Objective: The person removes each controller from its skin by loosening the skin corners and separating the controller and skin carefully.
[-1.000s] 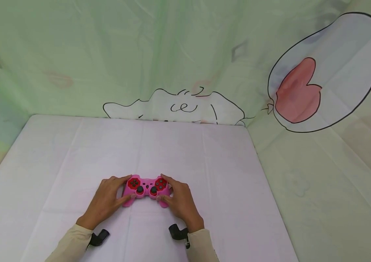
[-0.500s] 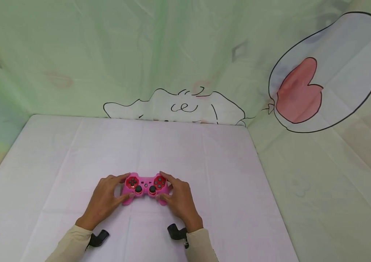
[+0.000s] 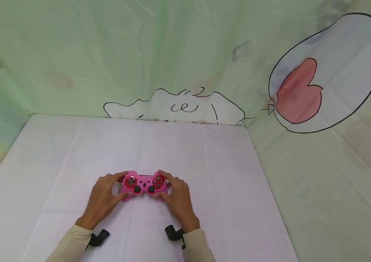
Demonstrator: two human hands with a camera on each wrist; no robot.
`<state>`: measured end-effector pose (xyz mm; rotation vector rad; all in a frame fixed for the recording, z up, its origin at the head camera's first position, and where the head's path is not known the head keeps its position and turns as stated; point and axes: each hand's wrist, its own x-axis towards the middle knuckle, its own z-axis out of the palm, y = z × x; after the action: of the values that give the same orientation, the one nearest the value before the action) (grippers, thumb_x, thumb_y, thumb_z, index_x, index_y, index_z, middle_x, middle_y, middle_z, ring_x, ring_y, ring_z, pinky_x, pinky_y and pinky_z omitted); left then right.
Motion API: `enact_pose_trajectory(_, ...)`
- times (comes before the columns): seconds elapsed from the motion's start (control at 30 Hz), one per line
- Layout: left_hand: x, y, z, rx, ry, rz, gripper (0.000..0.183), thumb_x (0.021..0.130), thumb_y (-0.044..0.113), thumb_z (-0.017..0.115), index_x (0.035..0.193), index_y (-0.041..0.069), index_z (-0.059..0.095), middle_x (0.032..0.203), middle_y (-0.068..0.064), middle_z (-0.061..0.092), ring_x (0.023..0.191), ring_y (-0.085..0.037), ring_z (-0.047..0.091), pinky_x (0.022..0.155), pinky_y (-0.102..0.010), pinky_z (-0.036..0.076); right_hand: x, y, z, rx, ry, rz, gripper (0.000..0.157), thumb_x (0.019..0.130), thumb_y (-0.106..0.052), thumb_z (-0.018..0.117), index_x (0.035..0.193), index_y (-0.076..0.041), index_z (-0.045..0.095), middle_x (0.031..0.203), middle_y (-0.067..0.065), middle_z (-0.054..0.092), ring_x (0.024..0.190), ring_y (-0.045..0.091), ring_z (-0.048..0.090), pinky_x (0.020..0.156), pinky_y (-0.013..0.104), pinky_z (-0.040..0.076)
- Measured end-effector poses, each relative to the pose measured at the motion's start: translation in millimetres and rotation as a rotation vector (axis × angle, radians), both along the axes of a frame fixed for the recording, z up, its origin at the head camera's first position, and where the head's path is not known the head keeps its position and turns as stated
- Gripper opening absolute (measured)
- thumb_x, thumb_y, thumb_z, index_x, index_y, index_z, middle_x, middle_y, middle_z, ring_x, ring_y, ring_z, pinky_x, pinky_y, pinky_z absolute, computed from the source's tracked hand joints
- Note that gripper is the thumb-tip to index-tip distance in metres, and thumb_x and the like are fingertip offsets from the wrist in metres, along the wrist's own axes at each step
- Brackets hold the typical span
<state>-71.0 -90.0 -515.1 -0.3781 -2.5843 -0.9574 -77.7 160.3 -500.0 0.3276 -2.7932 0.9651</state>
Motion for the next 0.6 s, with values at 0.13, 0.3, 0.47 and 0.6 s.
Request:
enact_pose_trajectory(0.13,0.1,-0.7,-0.4,0.005,0.001,-0.003,0.074,0.060,0.020,0.097,0.127,0.012,0.066,0.100,-0.003,0.074,0.090,-0.018,0.065,0.084,-0.037,0.047,0.3,-0.8,-0.5,-0.007,-0.015,-0.009,0.092,0.064,-0.017,0.094,0.144,-0.031,0.052,0.124,-0.005,0.070,0.090,0.012,0.068,0.095,0.044,0.049)
enact_pose_trajectory(0.3,-0.2,-0.9,-1.5,0.013,-0.003,-0.005,0.075,0.060,0.021,0.097,0.128,0.012,0.066,0.099,-0.002,0.074,0.090,-0.018,0.065,0.081,-0.037,0.047,0.3,0.5,0.9,-0.024,-0.066,-0.005,0.088,0.066,-0.016,0.093,0.143,-0.027,0.053,0.122,-0.004,0.070,0.093,0.015,0.068,0.095,0.042,0.053)
enact_pose_trajectory(0.47,0.2,-1.7,0.8,0.049,-0.059,-0.016,0.073,0.064,0.021,0.095,0.130,0.013,0.065,0.102,-0.001,0.073,0.092,-0.018,0.065,0.081,-0.039,0.050,-1.0,5.0,1.6,-0.068,-0.154,0.018,0.080,0.071,-0.023,0.090,0.140,-0.035,0.052,0.129,-0.013,0.064,0.099,0.008,0.064,0.092,0.037,0.055)
enact_pose_trajectory(0.6,-0.3,-3.4,5.1,0.093,-0.116,-0.030,0.065,0.070,0.023,0.091,0.129,0.014,0.066,0.106,0.000,0.071,0.095,-0.017,0.065,0.082,-0.040,0.053,-2.9,8.6,2.8,-0.117,-0.196,0.045,0.071,0.078,-0.027,0.085,0.139,-0.037,0.051,0.131,-0.016,0.061,0.102,0.010,0.063,0.092,0.039,0.054)
